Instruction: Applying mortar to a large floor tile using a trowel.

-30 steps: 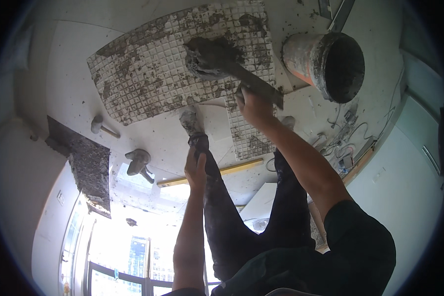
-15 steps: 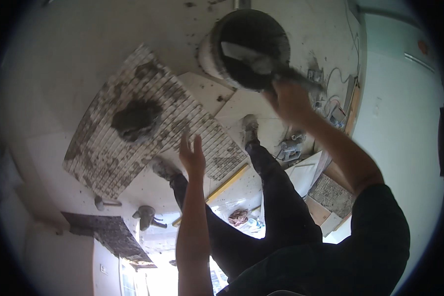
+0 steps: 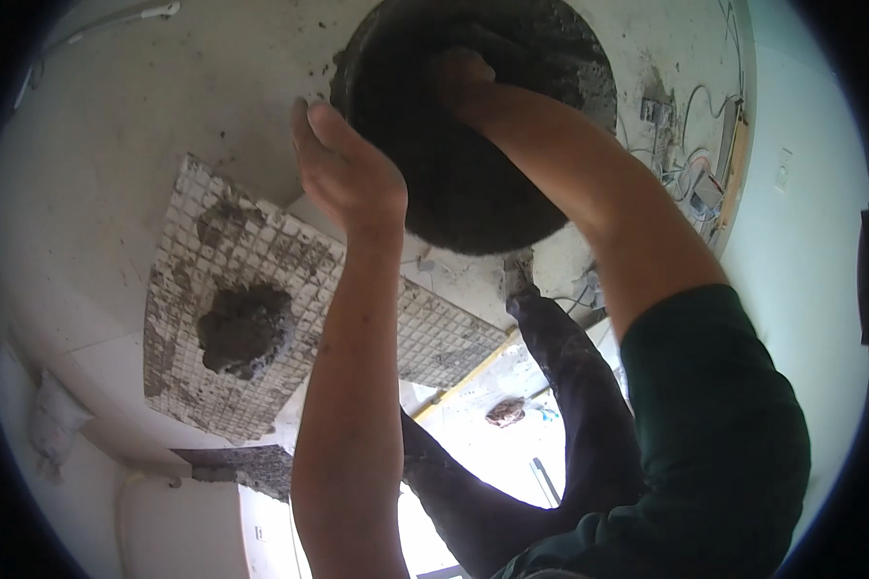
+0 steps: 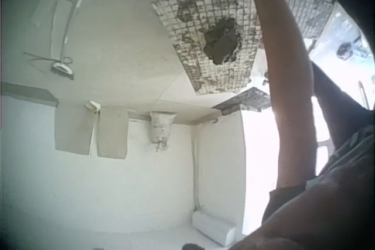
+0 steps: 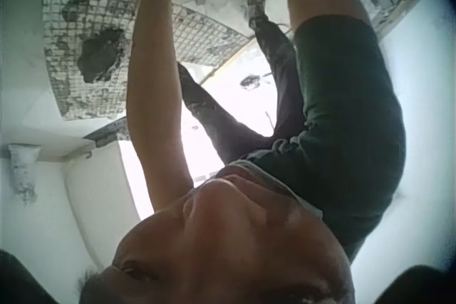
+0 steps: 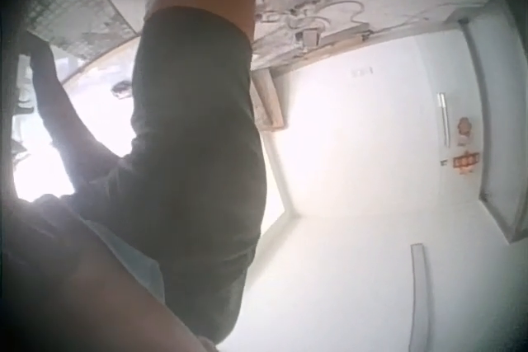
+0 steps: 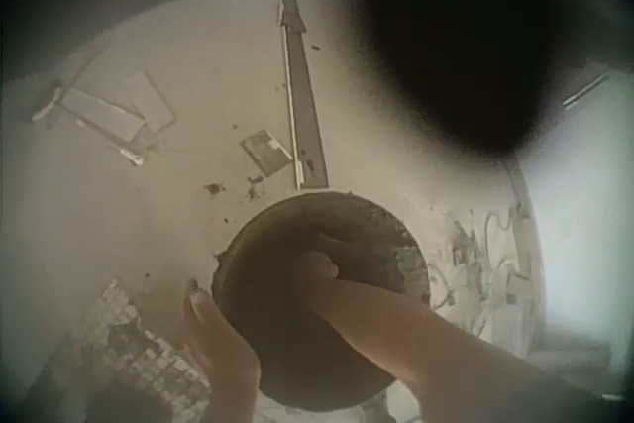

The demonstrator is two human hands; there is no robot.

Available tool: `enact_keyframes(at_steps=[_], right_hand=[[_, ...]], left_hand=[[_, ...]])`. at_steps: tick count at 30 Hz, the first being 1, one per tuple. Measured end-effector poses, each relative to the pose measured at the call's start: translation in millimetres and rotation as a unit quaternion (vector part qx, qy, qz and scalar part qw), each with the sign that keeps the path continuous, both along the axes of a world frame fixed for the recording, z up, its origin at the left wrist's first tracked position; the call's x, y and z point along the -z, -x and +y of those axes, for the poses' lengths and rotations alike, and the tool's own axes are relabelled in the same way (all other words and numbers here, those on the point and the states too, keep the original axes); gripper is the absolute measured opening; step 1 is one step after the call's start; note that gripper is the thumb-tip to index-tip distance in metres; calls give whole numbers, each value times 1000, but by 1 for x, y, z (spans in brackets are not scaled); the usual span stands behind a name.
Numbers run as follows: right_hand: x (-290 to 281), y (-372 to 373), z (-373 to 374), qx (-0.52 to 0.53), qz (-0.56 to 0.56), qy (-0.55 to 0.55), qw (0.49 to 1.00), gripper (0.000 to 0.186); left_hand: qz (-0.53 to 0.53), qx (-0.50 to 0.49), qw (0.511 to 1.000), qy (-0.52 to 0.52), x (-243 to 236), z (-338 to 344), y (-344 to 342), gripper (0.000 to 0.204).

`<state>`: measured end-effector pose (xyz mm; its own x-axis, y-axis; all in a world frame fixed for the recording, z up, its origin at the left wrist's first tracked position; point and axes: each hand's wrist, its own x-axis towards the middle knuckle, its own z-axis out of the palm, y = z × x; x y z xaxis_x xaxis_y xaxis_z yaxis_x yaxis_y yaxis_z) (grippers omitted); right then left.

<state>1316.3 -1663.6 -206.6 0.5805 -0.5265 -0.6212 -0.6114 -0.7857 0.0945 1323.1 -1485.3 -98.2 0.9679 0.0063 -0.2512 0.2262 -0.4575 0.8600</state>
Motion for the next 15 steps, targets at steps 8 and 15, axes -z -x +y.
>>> enact_keyframes(at_steps=[8,15], right_hand=[[-25,-33,10,-169,58,-96,979,30],[-16,-43,16,-456,169,-93,869,28]], left_hand=[[26,4,1000,-16,-5,5,-2,65],[27,27,999,-36,0,13,-1,66]])
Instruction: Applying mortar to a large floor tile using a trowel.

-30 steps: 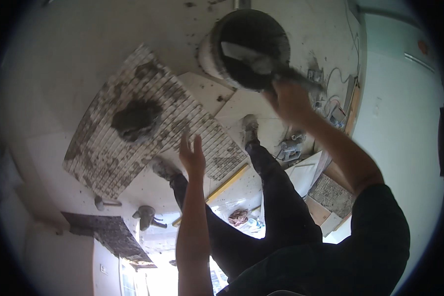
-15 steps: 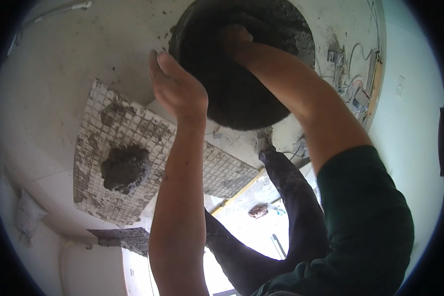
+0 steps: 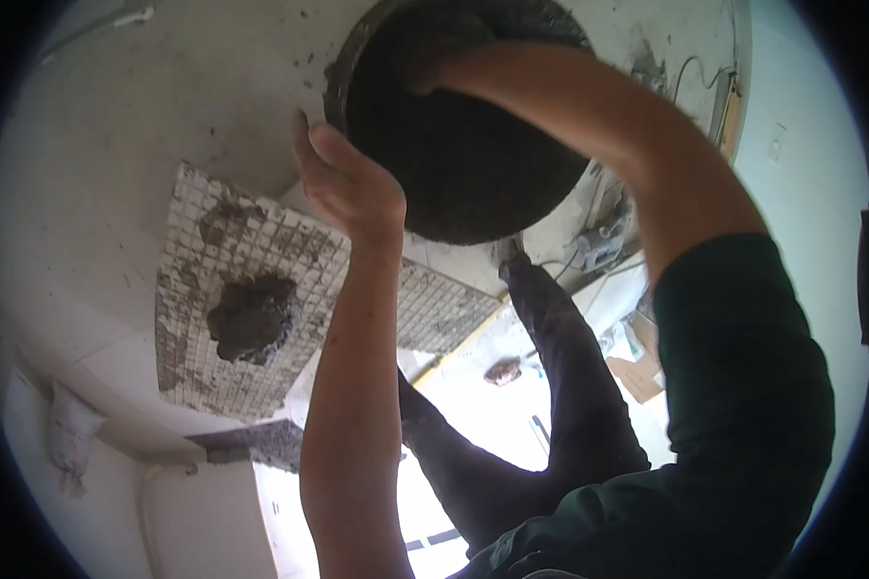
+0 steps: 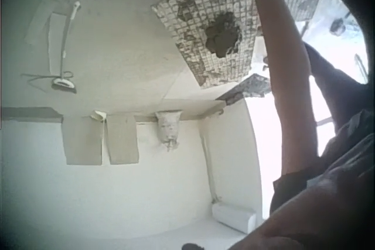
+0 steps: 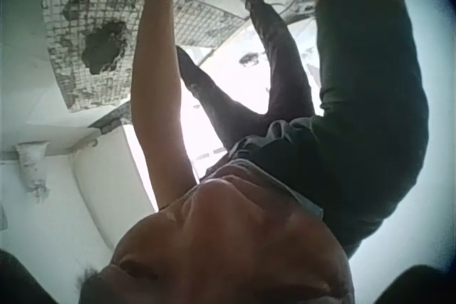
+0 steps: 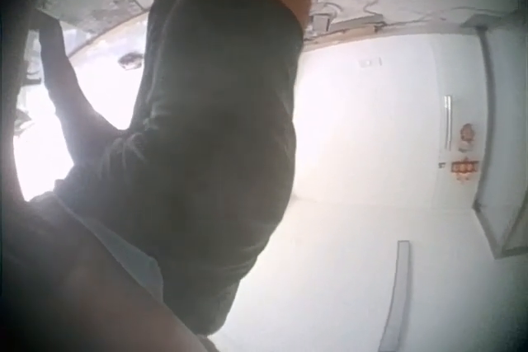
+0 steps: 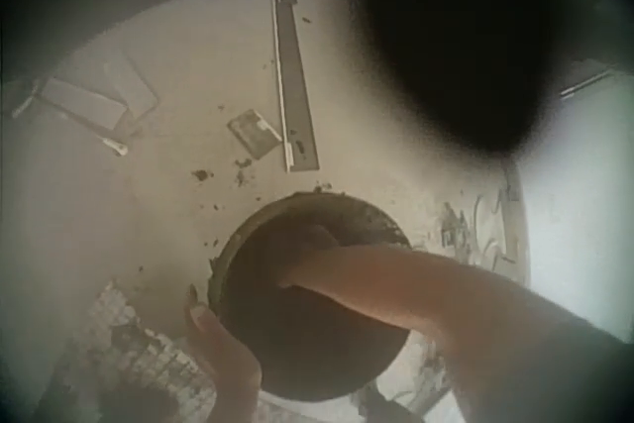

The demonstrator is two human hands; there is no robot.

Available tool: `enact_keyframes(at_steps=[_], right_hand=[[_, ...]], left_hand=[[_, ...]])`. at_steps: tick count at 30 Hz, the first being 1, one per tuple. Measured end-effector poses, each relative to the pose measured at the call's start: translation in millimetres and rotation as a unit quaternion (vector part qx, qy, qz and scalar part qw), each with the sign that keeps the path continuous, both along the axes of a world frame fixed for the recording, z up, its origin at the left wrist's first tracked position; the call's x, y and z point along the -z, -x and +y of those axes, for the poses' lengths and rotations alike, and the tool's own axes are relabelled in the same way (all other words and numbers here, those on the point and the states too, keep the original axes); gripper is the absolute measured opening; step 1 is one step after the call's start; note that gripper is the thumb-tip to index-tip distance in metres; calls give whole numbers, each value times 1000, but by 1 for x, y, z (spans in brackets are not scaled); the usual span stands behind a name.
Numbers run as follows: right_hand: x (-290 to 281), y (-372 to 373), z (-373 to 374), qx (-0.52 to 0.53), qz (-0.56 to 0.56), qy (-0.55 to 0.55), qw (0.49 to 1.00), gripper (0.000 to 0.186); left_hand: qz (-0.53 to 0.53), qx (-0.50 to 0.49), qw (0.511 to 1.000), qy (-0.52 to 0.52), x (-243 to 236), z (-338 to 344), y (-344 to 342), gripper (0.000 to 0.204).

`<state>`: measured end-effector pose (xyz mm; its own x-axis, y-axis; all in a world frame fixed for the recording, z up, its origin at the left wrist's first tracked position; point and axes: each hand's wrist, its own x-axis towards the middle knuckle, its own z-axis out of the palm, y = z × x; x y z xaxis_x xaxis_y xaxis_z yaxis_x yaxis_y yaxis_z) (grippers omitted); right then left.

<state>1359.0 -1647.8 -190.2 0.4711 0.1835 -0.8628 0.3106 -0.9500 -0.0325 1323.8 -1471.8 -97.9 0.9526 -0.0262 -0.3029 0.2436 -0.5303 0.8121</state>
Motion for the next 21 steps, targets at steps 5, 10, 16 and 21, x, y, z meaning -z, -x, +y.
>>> enact_keyframes(at_steps=[5,10,16,21], right_hand=[[33,35,-6,101,6,-70,992,28],[56,58,-23,238,12,-110,965,30],[62,75,-20,374,-15,-181,909,31],[80,84,-13,484,4,-224,846,33]], left_hand=[[-14,-1,1000,26,-1,-2,-1,65],[36,-6,998,42,-4,-1,4,60],[-29,-5,999,16,9,-6,7,61],[1,-18,1000,20,-3,3,2,62]])
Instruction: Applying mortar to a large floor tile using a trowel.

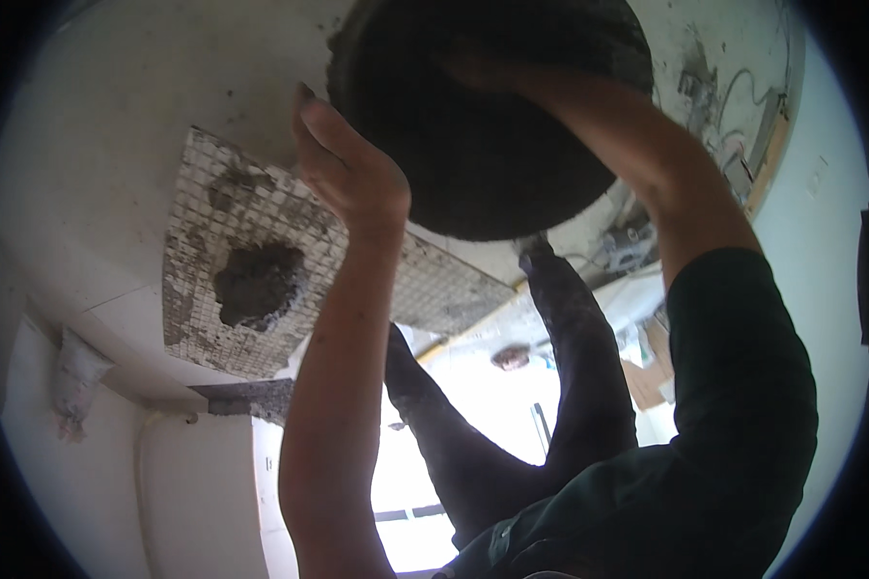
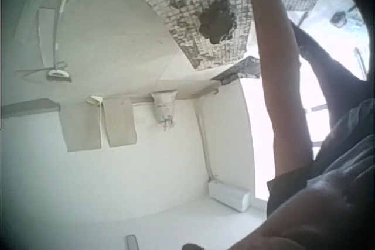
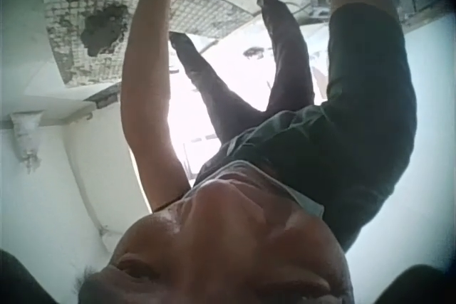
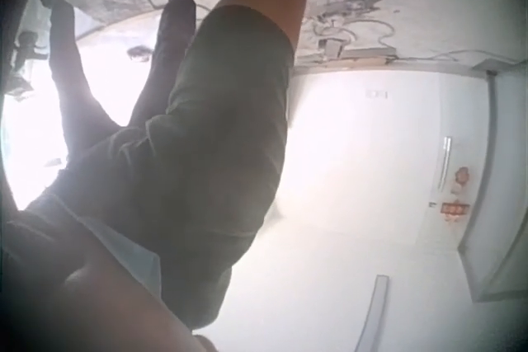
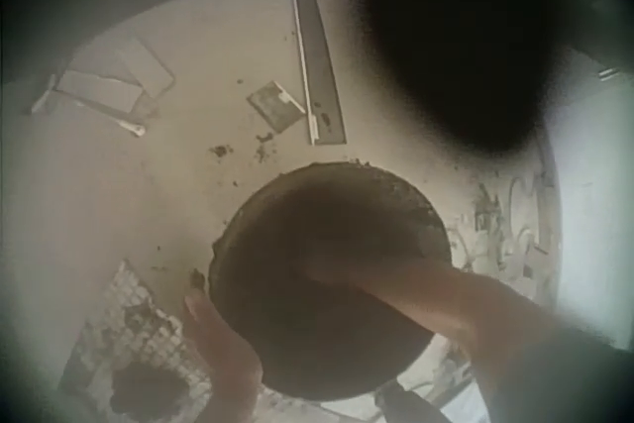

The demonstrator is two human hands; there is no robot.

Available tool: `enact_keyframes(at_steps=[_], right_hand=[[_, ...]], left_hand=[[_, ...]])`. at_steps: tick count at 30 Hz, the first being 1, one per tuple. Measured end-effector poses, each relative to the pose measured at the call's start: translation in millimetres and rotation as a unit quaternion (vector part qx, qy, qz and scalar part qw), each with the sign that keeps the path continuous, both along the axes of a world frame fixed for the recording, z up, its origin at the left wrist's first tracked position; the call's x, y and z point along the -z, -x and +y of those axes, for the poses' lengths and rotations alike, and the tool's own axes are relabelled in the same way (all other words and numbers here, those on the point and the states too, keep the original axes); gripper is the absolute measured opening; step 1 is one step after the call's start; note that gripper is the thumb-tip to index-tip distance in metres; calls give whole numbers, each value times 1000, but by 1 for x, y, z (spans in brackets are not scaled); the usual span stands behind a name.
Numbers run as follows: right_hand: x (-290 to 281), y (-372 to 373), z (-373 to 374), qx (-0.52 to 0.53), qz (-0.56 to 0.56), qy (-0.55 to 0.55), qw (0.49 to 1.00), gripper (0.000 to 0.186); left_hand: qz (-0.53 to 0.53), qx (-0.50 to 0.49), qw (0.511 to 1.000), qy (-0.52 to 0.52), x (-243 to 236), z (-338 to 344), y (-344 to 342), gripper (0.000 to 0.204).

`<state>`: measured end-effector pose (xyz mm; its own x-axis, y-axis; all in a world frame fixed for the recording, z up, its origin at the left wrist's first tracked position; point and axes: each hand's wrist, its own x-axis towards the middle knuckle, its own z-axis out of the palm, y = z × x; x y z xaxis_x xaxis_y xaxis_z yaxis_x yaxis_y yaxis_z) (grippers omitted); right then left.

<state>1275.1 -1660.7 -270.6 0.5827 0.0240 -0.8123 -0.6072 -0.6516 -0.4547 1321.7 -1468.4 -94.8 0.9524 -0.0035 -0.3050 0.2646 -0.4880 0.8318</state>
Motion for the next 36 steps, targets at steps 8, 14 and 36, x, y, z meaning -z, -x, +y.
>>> enact_keyframes(at_steps=[8,14,36], right_hand=[[-43,13,-7,139,-17,-85,987,40],[-108,30,-19,179,-60,-108,976,38],[-291,126,301,-57,-323,-41,944,24]], left_hand=[[-16,-11,999,-33,8,-1,-1,64],[20,-33,996,-86,-5,-17,-2,67],[321,-227,904,-167,-99,414,396,39]])
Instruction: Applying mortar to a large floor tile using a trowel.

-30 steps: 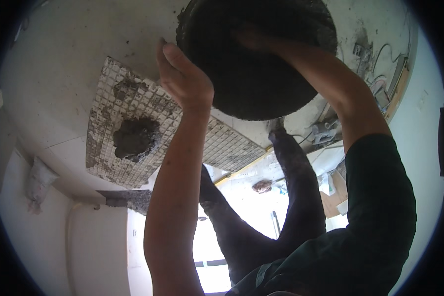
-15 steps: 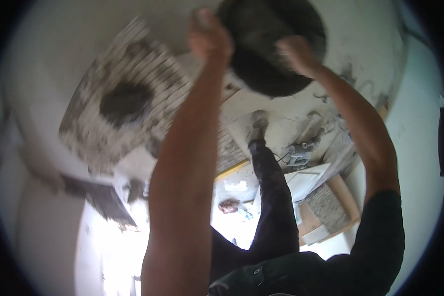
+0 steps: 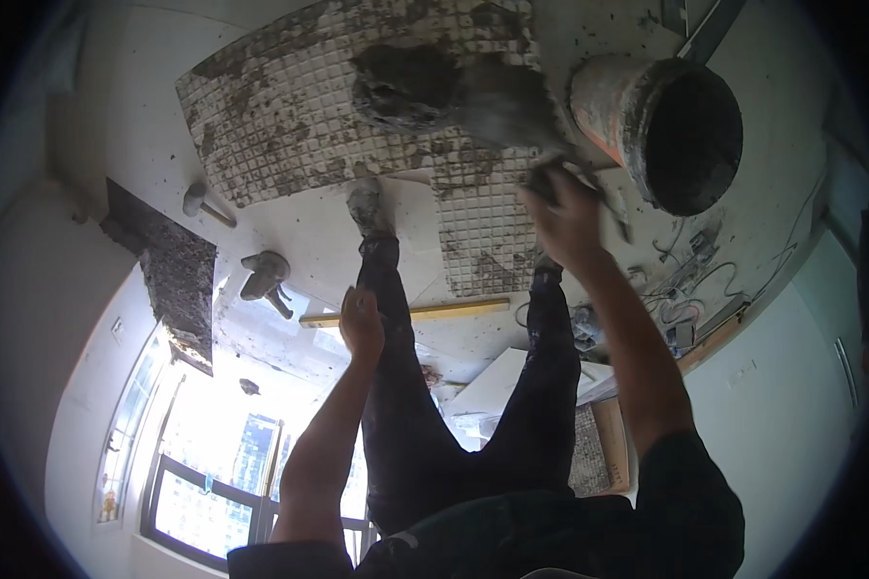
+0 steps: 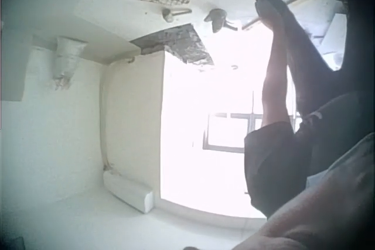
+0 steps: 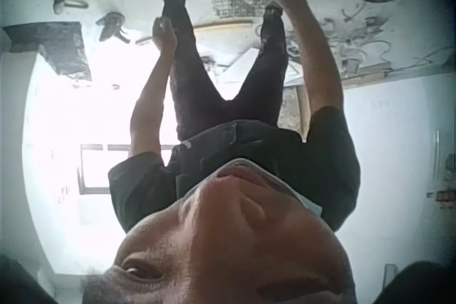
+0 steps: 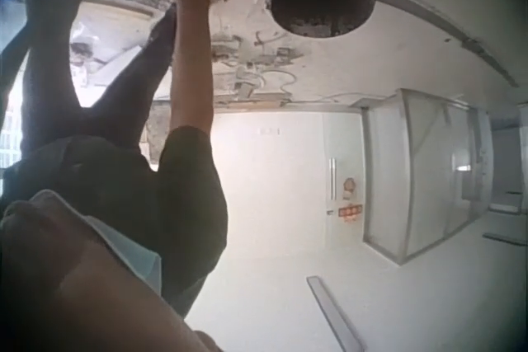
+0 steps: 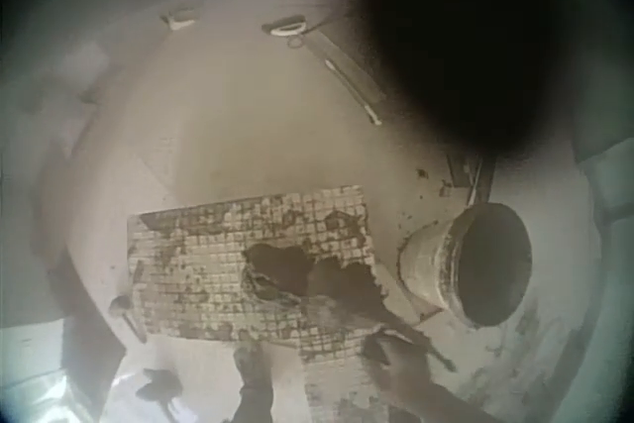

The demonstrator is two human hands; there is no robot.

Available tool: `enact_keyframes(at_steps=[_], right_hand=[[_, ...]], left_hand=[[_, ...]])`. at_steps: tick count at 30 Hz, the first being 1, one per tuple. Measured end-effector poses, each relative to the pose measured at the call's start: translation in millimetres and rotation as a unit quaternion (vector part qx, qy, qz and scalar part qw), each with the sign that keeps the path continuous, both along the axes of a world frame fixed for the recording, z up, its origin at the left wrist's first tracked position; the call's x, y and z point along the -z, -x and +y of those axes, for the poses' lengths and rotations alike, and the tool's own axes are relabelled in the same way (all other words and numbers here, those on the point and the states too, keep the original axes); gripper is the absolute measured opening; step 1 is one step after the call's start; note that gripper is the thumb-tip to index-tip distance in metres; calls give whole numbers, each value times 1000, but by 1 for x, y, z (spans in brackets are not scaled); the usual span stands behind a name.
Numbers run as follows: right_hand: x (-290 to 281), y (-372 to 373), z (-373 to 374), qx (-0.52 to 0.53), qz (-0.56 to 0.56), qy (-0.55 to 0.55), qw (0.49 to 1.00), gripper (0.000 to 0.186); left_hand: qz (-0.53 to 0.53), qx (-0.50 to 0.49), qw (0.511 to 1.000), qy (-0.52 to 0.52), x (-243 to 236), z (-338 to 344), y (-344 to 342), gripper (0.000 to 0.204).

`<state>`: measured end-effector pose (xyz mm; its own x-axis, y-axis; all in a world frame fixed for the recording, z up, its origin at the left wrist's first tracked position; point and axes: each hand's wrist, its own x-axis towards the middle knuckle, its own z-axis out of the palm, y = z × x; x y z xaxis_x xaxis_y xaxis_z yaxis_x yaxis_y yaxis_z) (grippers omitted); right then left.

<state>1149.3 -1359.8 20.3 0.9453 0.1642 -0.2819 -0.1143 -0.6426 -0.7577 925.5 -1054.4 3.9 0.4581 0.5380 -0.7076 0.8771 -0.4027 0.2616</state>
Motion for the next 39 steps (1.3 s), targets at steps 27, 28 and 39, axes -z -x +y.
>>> enact_keyframes(at_steps=[27,28,39], right_hand=[[6,21,91,-7,113,61,992,36],[10,26,97,34,130,98,986,35],[58,16,205,459,333,-256,783,45]], left_hand=[[-15,81,995,51,-2,117,28,68],[-43,109,993,14,21,146,33,70],[-42,110,991,-69,181,429,-141,86]])
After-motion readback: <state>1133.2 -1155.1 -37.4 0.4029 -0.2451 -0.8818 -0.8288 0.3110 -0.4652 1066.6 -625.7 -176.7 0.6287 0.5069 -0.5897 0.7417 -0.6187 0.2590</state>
